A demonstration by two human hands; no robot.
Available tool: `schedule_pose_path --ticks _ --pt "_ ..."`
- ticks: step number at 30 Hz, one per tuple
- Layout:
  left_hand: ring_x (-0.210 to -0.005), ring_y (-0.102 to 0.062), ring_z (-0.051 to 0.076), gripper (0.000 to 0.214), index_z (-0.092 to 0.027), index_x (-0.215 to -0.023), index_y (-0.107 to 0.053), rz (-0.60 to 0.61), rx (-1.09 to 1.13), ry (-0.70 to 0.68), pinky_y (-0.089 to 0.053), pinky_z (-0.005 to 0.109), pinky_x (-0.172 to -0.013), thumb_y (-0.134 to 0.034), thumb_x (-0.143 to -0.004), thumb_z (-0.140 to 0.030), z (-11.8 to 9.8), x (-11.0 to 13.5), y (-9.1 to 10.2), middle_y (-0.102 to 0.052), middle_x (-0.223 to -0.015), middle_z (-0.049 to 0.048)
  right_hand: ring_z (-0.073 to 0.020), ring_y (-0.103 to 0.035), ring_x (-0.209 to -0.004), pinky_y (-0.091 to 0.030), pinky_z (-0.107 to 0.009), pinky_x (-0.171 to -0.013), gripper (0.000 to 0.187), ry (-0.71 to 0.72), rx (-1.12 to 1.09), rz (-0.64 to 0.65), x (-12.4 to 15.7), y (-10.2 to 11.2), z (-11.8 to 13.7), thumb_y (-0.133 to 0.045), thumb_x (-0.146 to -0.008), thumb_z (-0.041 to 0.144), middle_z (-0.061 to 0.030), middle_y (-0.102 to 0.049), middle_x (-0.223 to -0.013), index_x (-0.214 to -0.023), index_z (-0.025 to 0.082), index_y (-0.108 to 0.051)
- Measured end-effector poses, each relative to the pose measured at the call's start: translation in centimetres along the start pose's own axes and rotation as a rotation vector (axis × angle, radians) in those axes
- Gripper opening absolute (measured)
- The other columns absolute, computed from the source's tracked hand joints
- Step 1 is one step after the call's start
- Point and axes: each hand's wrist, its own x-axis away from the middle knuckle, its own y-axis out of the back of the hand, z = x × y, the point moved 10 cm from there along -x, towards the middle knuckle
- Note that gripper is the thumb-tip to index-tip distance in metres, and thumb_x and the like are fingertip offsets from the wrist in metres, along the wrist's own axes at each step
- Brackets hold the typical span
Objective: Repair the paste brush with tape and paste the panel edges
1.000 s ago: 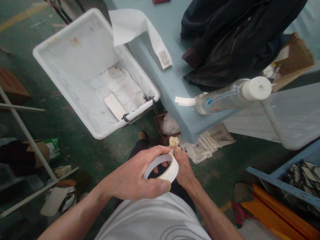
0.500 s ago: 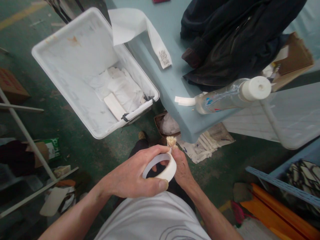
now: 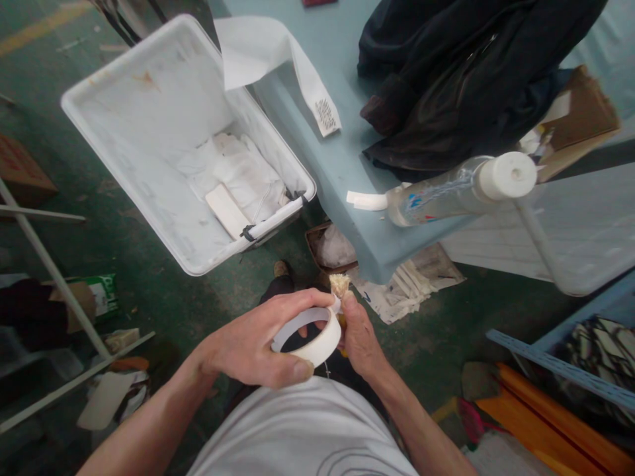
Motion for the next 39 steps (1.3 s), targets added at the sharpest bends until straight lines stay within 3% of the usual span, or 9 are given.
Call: schedule_pose_path --ticks 5,11,17,30,39 --pt "-0.113 -0.069 0.03 0.063 -0.017 -0.133 -0.056 0.011 0.032 -0.002 -0.055 0.04 -0.105 -0.065 -0.072 -0.032 -0.3 -0.2 0.1 -0.071 -0.128 0.01 -0.0106 -0.03 -0.046 -0.022 -0.027 -0.043 0.076 0.028 0.014 0.053 0.0 -0.2 0.0 -0.033 -0.089 0.093 0.0045 -0.034 -0.05 -0.058 0.025 -0.041" --pt "-0.118 -0.066 0.031 0.066 -0.018 -0.136 -0.055 -0.007 -0.026 0.048 -0.051 0.043 -0.109 -0.068 -0.073 -0.039 0.3 0.1 0.0 -0.067 -0.135 0.0116 -0.0145 -0.038 -0.057 -0.027 -0.031 -0.051 0.068 0.183 0.189 -0.031 0.2 0.7 2.2 -0.029 -0.098 0.083 0.002 -0.045 -0.058 -0.068 0.024 -0.045" --pt "-0.111 -0.067 0.029 0.063 -0.018 -0.133 -0.057 0.011 -0.059 0.045 -0.054 0.039 -0.101 -0.068 -0.074 -0.038 0.4 -0.3 0.0 -0.069 -0.127 0.0102 -0.0161 -0.046 -0.063 -0.035 -0.032 -0.06 0.058 0.3 0.297 -0.121 0.6 1.1 3.6 -0.032 -0.103 0.067 0.0007 -0.051 -0.067 -0.07 0.023 -0.049" --pt "-0.128 -0.062 0.034 0.073 -0.017 -0.142 -0.052 0.047 -0.15 0.122 -0.044 0.049 -0.119 -0.07 -0.075 -0.04 1.9 0.2 -0.7 -0.063 -0.143 0.0146 -0.0162 -0.044 -0.061 -0.03 -0.032 -0.057 0.06 0.236 0.3 -0.123 0.6 1.1 2.1 -0.034 -0.103 0.067 0.0009 -0.049 -0.064 -0.067 0.022 -0.051" --pt "-0.133 -0.061 0.034 0.076 -0.019 -0.144 -0.05 0.052 -0.184 0.052 -0.044 0.048 -0.121 -0.073 -0.075 -0.04 2.3 0.8 -1.1 -0.061 -0.148 0.0152 -0.0151 -0.039 -0.057 -0.027 -0.032 -0.055 0.064 0.23 0.298 -0.149 0.6 1.2 1.6 -0.03 -0.1 0.072 0.0012 -0.043 -0.058 -0.061 0.023 -0.045"
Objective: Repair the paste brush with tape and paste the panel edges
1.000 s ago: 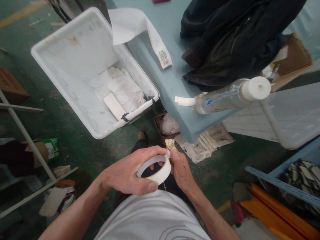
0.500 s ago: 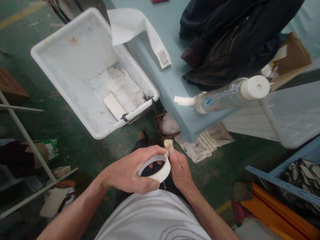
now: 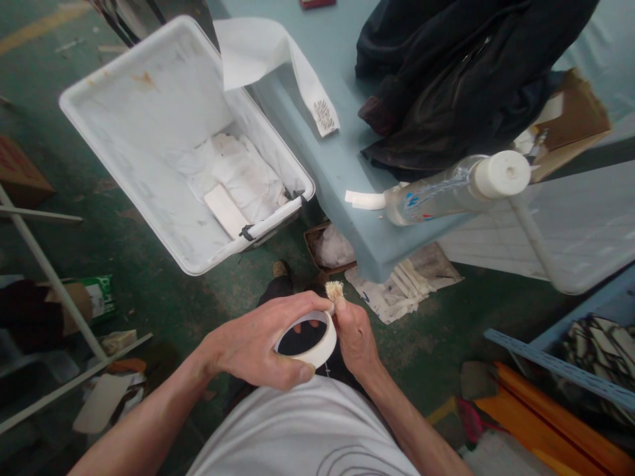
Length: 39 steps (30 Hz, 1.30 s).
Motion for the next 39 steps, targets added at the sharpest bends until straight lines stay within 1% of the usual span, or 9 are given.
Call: schedule_pose_path --ticks 3,7,10,12,15,20,30,34,39 --pt "-0.133 -0.061 0.034 0.076 -0.019 -0.144 -0.049 0.015 -0.002 -0.002 -0.044 0.047 -0.121 -0.072 -0.075 -0.041 0.5 0.4 -0.1 -0.061 -0.148 0.0154 -0.014 -0.037 -0.058 -0.026 -0.031 -0.056 0.061 -0.001 0.015 0.042 0.2 -0.3 -0.4 -0.032 -0.1 0.07 0.0025 -0.041 -0.06 -0.063 0.023 -0.043" --pt "-0.133 -0.061 0.036 0.075 -0.019 -0.142 -0.05 0.026 -0.013 0.026 -0.045 0.048 -0.119 -0.074 -0.074 -0.041 1.0 0.7 -0.5 -0.062 -0.146 0.0158 -0.0141 -0.04 -0.06 -0.027 -0.03 -0.059 0.06 -0.001 0.091 0.097 0.4 -0.5 -1.0 -0.033 -0.1 0.069 0.0027 -0.043 -0.062 -0.066 0.022 -0.045" --pt "-0.125 -0.065 0.034 0.069 -0.021 -0.137 -0.054 0.023 0.002 0.016 -0.049 0.045 -0.115 -0.073 -0.073 -0.038 0.8 0.6 -0.6 -0.067 -0.138 0.0115 -0.0148 -0.044 -0.061 -0.028 -0.03 -0.06 0.058 0.015 0.192 0.101 0.6 -0.2 -1.0 -0.032 -0.102 0.067 0.0024 -0.046 -0.061 -0.067 0.023 -0.045" --pt "-0.122 -0.065 0.032 0.066 -0.022 -0.135 -0.056 0.022 0.023 0.019 -0.05 0.043 -0.113 -0.072 -0.073 -0.037 0.8 0.5 -0.7 -0.068 -0.135 0.01 -0.0157 -0.047 -0.062 -0.028 -0.03 -0.061 0.056 0.033 0.276 0.102 0.8 -0.2 -0.7 -0.031 -0.104 0.063 0.0016 -0.051 -0.062 -0.07 0.023 -0.049" --pt "-0.119 -0.066 0.03 0.062 -0.021 -0.134 -0.058 0.013 0.065 0.025 -0.05 0.041 -0.111 -0.069 -0.074 -0.035 0.9 0.4 -0.7 -0.07 -0.133 0.0093 -0.0166 -0.05 -0.061 -0.028 -0.031 -0.062 0.053 0.055 0.391 0.1 1.0 -0.1 -0.3 -0.03 -0.106 0.061 0.0007 -0.055 -0.064 -0.074 0.024 -0.052" --pt "-0.117 -0.066 0.029 0.059 -0.018 -0.131 -0.06 -0.002 0.105 0.022 -0.051 0.04 -0.109 -0.068 -0.074 -0.033 0.8 0.4 -0.8 -0.071 -0.13 0.0101 -0.0176 -0.053 -0.061 -0.027 -0.032 -0.063 0.051 0.081 0.492 0.084 1.3 -0.1 -0.1 -0.028 -0.107 0.057 -0.001 -0.058 -0.064 -0.076 0.024 -0.051" --pt "-0.114 -0.066 0.029 0.058 -0.015 -0.131 -0.06 -0.021 0.165 0.016 -0.052 0.04 -0.105 -0.067 -0.079 -0.039 -0.2 0.3 -0.3 -0.07 -0.129 0.0113 -0.0193 -0.055 -0.06 -0.028 -0.032 -0.063 0.049 0.101 0.483 0.079 1.3 0.1 0.6 -0.023 -0.107 0.057 -0.0032 -0.062 -0.065 -0.079 0.025 -0.047" --pt "-0.117 -0.065 0.03 0.061 -0.016 -0.132 -0.06 -0.031 0.142 0.063 -0.05 0.041 -0.107 -0.066 -0.078 -0.042 -0.4 0.9 -0.1 -0.069 -0.132 0.0108 -0.0191 -0.055 -0.059 -0.029 -0.032 -0.062 0.048 0.149 0.48 0.091 1.5 -0.2 1.4 -0.022 -0.108 0.055 -0.0023 -0.061 -0.065 -0.081 0.025 -0.047" --pt "-0.121 -0.063 0.03 0.06 -0.019 -0.134 -0.059 -0.037 0.135 0.11 -0.049 0.041 -0.109 -0.064 -0.078 -0.041 -0.8 1.2 0.0 -0.069 -0.135 0.0088 -0.0188 -0.055 -0.057 -0.029 -0.031 -0.06 0.043 0.242 0.501 0.066 1.8 -0.1 2.4 -0.024 -0.11 0.048 -0.0012 -0.061 -0.064 -0.083 0.025 -0.047"
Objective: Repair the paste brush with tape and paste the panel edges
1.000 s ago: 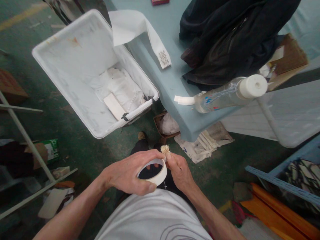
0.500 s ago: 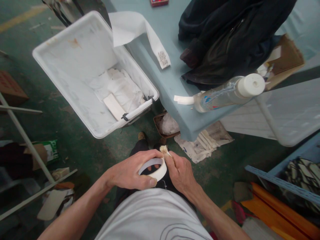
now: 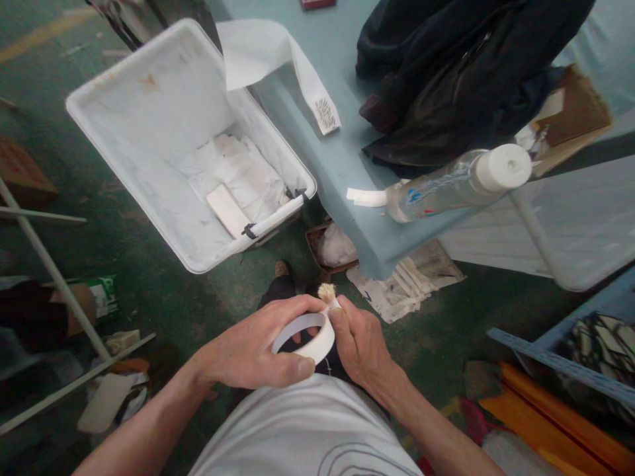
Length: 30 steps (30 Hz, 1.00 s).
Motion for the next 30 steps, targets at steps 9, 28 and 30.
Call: schedule_pose_path --ticks 9,28,30 --pt "-0.116 -0.064 0.03 0.059 -0.018 -0.131 -0.06 -0.012 0.024 0.024 -0.05 0.04 -0.106 -0.063 -0.078 -0.042 -0.6 0.1 0.1 -0.07 -0.13 0.0083 -0.0186 -0.057 -0.054 -0.03 -0.03 -0.057 0.039 0.124 0.107 -0.079 0.2 1.1 1.4 -0.025 -0.112 0.041 0.0007 -0.059 -0.061 -0.083 0.026 -0.045" --pt "-0.103 -0.065 0.027 0.055 -0.016 -0.126 -0.061 -0.041 0.15 0.032 -0.05 0.037 -0.092 -0.064 -0.085 -0.054 -0.4 0.0 -0.6 -0.071 -0.119 0.0075 -0.018 -0.059 -0.05 -0.03 -0.032 -0.055 0.033 0.248 0.298 -0.137 0.5 1.3 1.9 -0.024 -0.111 0.032 -0.0006 -0.063 -0.06 -0.086 0.025 -0.046" --pt "-0.101 -0.065 0.027 0.057 -0.016 -0.127 -0.062 -0.036 0.156 0.03 -0.05 0.036 -0.091 -0.063 -0.086 -0.056 -0.4 0.0 -0.6 -0.07 -0.116 0.0075 -0.0183 -0.059 -0.051 -0.03 -0.032 -0.055 0.032 0.263 0.305 -0.131 0.5 1.4 2.0 -0.025 -0.109 0.03 -0.0006 -0.062 -0.06 -0.085 0.025 -0.045"
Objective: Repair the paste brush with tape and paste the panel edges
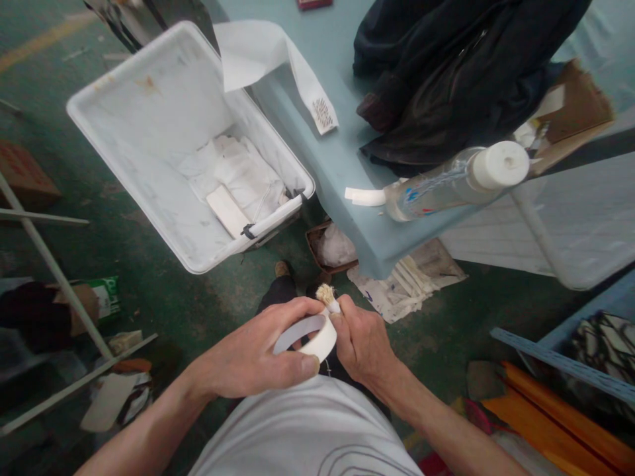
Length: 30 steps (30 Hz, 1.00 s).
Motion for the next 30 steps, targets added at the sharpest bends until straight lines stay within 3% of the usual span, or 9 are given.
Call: schedule_pose_path --ticks 8,16,24,30 --pt "-0.101 -0.064 0.025 0.059 -0.015 -0.13 -0.06 -0.035 -0.056 -0.024 -0.049 0.035 -0.092 -0.064 -0.086 -0.054 -1.1 0.1 0.8 -0.069 -0.12 0.0073 -0.0172 -0.058 -0.052 -0.03 -0.031 -0.056 0.034 -0.043 -0.038 0.044 -0.9 0.8 0.1 -0.023 -0.108 0.027 0.001 -0.06 -0.061 -0.086 0.023 -0.049" --pt "-0.096 -0.065 0.024 0.059 -0.015 -0.127 -0.06 -0.022 0.008 -0.044 -0.053 0.035 -0.086 -0.065 -0.086 -0.058 -0.5 -0.3 0.7 -0.071 -0.114 0.0076 -0.018 -0.059 -0.056 -0.029 -0.033 -0.058 0.033 -0.019 0.074 0.009 -1.2 1.4 0.3 -0.028 -0.107 0.027 -0.0024 -0.065 -0.066 -0.089 0.021 -0.055" --pt "-0.11 -0.065 0.031 0.068 -0.016 -0.133 -0.06 0.031 0.047 -0.09 -0.056 0.04 -0.096 -0.068 -0.083 -0.062 -0.7 -0.2 1.1 -0.068 -0.128 0.0117 -0.0222 -0.066 -0.076 -0.035 -0.033 -0.064 0.031 -0.03 0.111 0.061 -1.7 3.2 1.0 -0.033 -0.109 0.026 -0.0079 -0.075 -0.085 -0.102 0.02 -0.062" --pt "-0.113 -0.063 0.032 0.075 -0.017 -0.139 -0.057 0.037 0.077 -0.109 -0.054 0.043 -0.101 -0.067 -0.081 -0.063 -1.2 -0.1 1.0 -0.068 -0.13 0.0116 -0.0211 -0.065 -0.067 -0.033 -0.032 -0.061 0.032 -0.032 0.056 0.079 -1.9 4.2 1.1 -0.034 -0.111 0.03 -0.0041 -0.071 -0.076 -0.099 0.02 -0.062"
